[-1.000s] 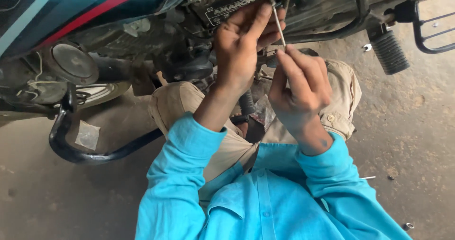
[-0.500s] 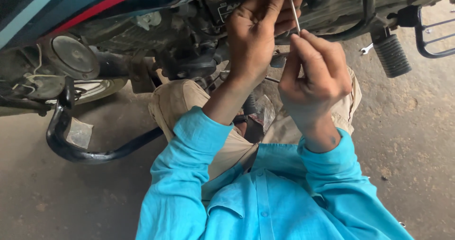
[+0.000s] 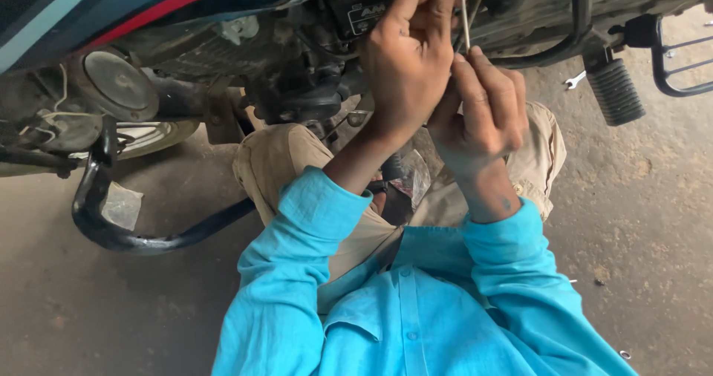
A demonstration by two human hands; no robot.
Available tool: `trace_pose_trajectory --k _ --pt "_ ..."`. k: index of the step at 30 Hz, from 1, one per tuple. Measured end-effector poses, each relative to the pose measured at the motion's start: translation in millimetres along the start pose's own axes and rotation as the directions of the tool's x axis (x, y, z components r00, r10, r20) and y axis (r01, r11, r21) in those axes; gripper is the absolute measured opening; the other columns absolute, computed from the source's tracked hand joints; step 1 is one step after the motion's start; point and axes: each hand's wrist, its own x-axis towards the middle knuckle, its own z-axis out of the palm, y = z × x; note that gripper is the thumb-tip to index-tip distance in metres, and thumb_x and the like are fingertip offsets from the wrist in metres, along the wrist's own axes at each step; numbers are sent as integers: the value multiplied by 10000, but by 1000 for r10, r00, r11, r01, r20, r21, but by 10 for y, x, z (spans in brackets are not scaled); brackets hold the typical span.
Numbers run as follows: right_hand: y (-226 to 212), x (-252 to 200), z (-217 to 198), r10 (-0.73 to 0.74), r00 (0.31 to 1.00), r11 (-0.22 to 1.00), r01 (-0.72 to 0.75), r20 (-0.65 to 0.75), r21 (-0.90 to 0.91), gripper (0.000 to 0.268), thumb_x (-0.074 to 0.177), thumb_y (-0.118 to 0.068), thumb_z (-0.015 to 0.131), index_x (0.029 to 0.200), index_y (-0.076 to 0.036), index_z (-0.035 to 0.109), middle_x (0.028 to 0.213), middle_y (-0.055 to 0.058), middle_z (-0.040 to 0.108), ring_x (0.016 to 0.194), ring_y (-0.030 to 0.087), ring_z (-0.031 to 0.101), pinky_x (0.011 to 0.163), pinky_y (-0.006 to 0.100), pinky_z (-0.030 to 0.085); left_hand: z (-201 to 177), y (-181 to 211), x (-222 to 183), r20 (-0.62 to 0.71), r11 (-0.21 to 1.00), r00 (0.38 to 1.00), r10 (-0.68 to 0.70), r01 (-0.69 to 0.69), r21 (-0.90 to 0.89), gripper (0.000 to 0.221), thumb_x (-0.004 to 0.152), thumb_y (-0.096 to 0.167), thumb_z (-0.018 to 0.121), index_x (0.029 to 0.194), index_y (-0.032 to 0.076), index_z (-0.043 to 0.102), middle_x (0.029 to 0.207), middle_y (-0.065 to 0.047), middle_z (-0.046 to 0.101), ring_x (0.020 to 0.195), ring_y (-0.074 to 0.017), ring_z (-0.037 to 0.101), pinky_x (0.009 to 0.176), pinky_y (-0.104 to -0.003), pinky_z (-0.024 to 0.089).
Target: Removing, testing with a multimeter, and reinstalling a motorcycle battery.
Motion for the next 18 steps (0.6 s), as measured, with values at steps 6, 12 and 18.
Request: trace_pose_trajectory --k 6,12,18 --pt "-92 84 -52 68 997 997 -69 25 37 294 904 176 719 1149 14 744 1151 176 710 923 308 716 797 372 602 -180 160 46 -33 839 937 347 -295 458 174 1093 221 663 1254 152 659 989 -34 767 754 -101 779 632 -210 603" --pt "-64 339 -306 73 992 996 -78 104 52 271 946 166 760 1150 -8 722 1149 131 702 950 298 694 779 343 578 -315 148 91 267 485 839 473 -501 717 320 1061 181 741 1351 122 621 862 -86 701 745 -285 719 631 -348 567" --pt "12 422 -440 58 984 991 -78 168 112 301 937 179 737 1169 -13 721 1169 136 700 989 295 700 802 342 576 -353 139 44 280 949 950 139 -209 237 538 1039 195 727 1499 108 464 930 13 781 688 -168 789 596 -272 597"
